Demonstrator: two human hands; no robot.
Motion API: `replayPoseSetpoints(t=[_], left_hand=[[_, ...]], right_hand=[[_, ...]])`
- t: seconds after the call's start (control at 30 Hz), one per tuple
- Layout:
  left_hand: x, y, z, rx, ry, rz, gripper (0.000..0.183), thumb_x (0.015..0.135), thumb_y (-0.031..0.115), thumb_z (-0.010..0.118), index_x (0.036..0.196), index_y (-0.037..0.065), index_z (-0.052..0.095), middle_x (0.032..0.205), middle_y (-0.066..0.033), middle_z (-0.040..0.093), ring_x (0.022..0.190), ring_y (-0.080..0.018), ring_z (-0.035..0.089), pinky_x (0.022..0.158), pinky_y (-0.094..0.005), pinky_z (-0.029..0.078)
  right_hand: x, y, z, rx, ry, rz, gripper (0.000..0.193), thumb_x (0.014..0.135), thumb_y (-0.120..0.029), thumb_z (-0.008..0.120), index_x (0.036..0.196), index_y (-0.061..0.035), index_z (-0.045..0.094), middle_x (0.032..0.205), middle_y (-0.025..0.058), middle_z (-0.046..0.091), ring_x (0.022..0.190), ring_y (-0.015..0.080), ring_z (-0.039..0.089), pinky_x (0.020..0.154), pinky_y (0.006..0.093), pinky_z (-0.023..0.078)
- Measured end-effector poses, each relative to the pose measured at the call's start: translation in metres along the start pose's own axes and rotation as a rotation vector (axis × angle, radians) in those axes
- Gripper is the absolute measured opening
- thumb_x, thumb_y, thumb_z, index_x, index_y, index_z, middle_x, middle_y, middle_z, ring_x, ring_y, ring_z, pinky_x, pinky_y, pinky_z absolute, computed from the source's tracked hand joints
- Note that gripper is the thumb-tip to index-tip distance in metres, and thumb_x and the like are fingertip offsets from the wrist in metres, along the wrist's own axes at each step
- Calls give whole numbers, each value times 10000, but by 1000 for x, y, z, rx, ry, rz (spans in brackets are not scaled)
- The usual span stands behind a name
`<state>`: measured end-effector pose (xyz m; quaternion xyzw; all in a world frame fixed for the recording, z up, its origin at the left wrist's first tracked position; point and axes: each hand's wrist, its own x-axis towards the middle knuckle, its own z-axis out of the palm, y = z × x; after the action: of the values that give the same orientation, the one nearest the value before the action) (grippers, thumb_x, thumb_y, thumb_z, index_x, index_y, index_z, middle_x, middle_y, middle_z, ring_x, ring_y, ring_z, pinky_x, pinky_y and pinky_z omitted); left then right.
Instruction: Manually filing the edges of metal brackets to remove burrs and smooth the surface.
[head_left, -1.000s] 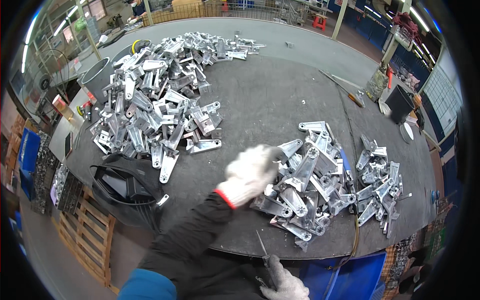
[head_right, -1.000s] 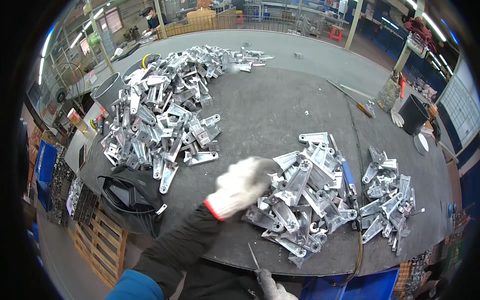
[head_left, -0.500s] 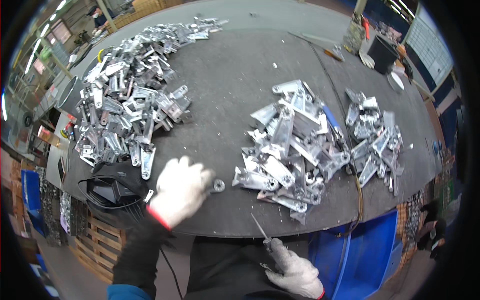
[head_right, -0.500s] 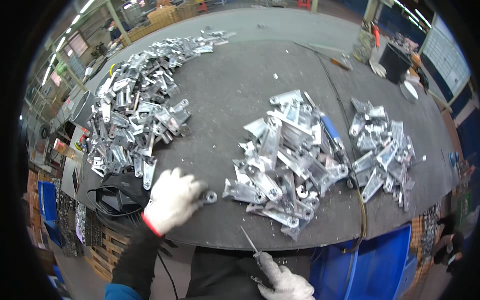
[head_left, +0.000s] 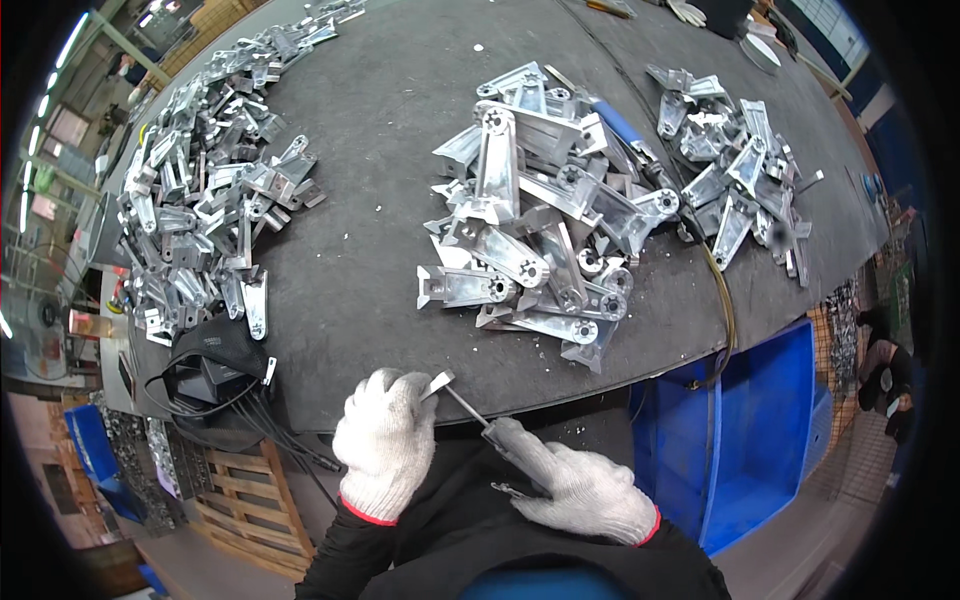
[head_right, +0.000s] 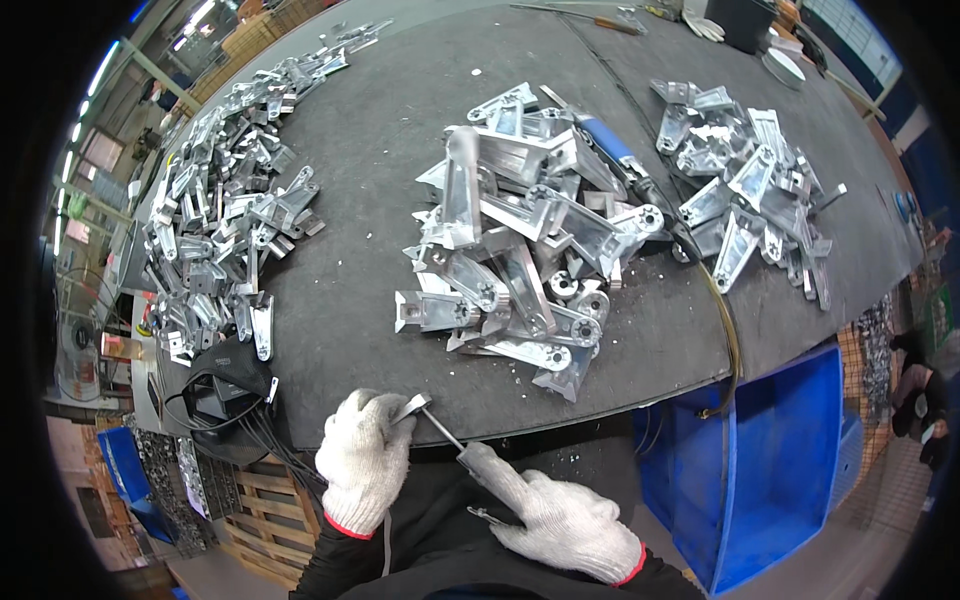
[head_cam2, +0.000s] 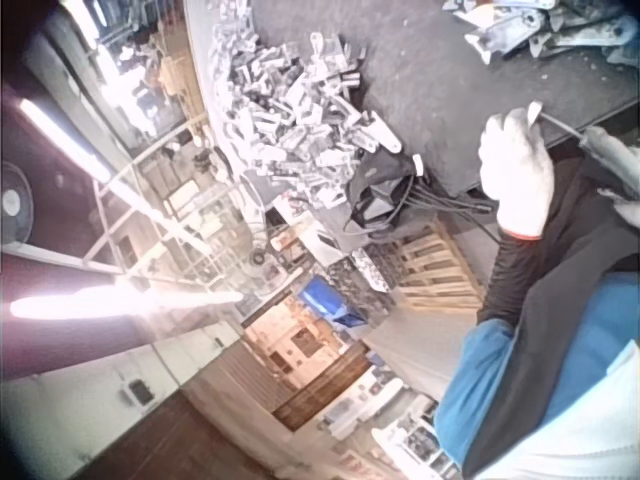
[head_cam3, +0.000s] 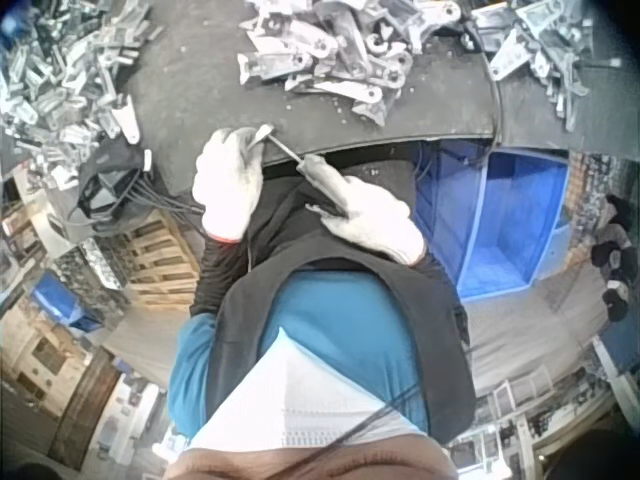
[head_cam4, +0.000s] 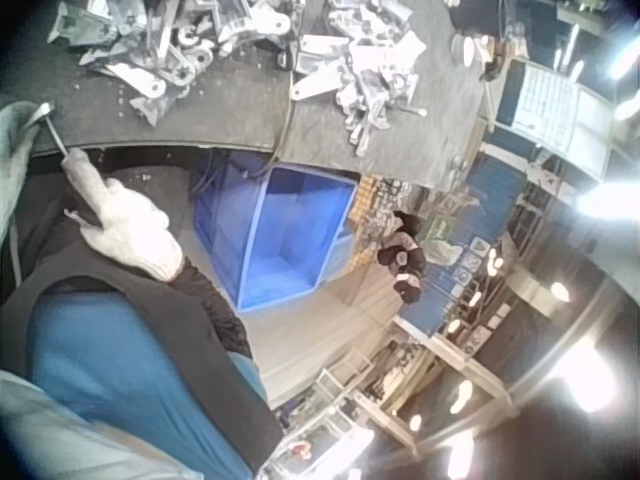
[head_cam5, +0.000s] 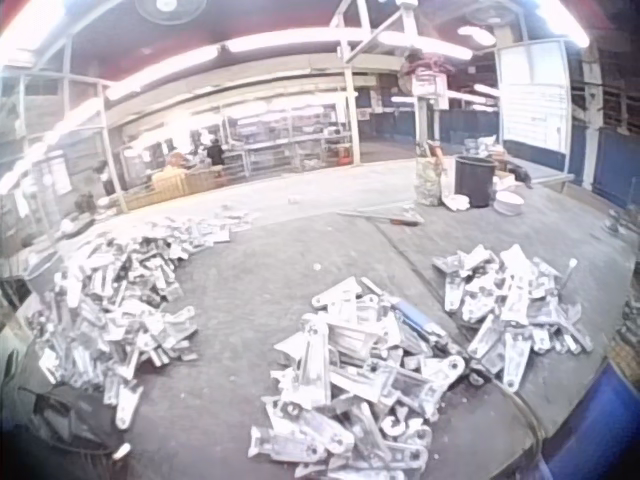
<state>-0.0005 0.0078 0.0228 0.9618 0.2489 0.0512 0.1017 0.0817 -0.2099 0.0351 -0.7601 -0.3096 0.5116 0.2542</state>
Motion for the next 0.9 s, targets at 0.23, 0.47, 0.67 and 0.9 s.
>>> replayPoseSetpoints(t=[0.23, 0.47, 0.67, 0.9], left_hand=[[-1, -5, 1, 29, -20, 63, 218, 812, 173, 842, 1009, 171, 748, 978, -16, 685, 948, -296, 677, 822, -429, 547], [3, -2, 6, 95, -26, 116, 219, 807, 177, 835, 1002, 167, 736, 969, -19, 676, 978, -300, 669, 836, -430, 533], [14, -9, 2, -116, 98, 89, 185, 861, 145, 829, 998, 110, 710, 935, -62, 718, 787, -265, 692, 737, -401, 576], [29, -35, -34, -840, -180, -367, 555, 907, 29, 671, 1446, -12, 549, 1245, -130, 681, 985, -166, 684, 844, -316, 592]], right_hand=[[20, -5, 0, 366, -129, -39, 933, 932, -203, 697, 1703, -119, 178, 1617, 222, 476, 1222, 389, 698, 1102, 448, 533], [-6, -20, 20, -106, 282, -161, 845, 922, -136, 654, 1690, -186, 305, 1225, 200, 731, 853, 319, 766, 726, 443, 646], [-11, -20, 4, -567, 414, -139, 752, 954, -153, 558, 1660, -335, 375, 779, 146, 648, 539, 311, 686, 420, 486, 519], [-45, 3, -5, -213, 240, 122, 879, 915, -347, 751, 1660, -419, 291, 999, 195, 693, 774, 424, 747, 671, 523, 629]])
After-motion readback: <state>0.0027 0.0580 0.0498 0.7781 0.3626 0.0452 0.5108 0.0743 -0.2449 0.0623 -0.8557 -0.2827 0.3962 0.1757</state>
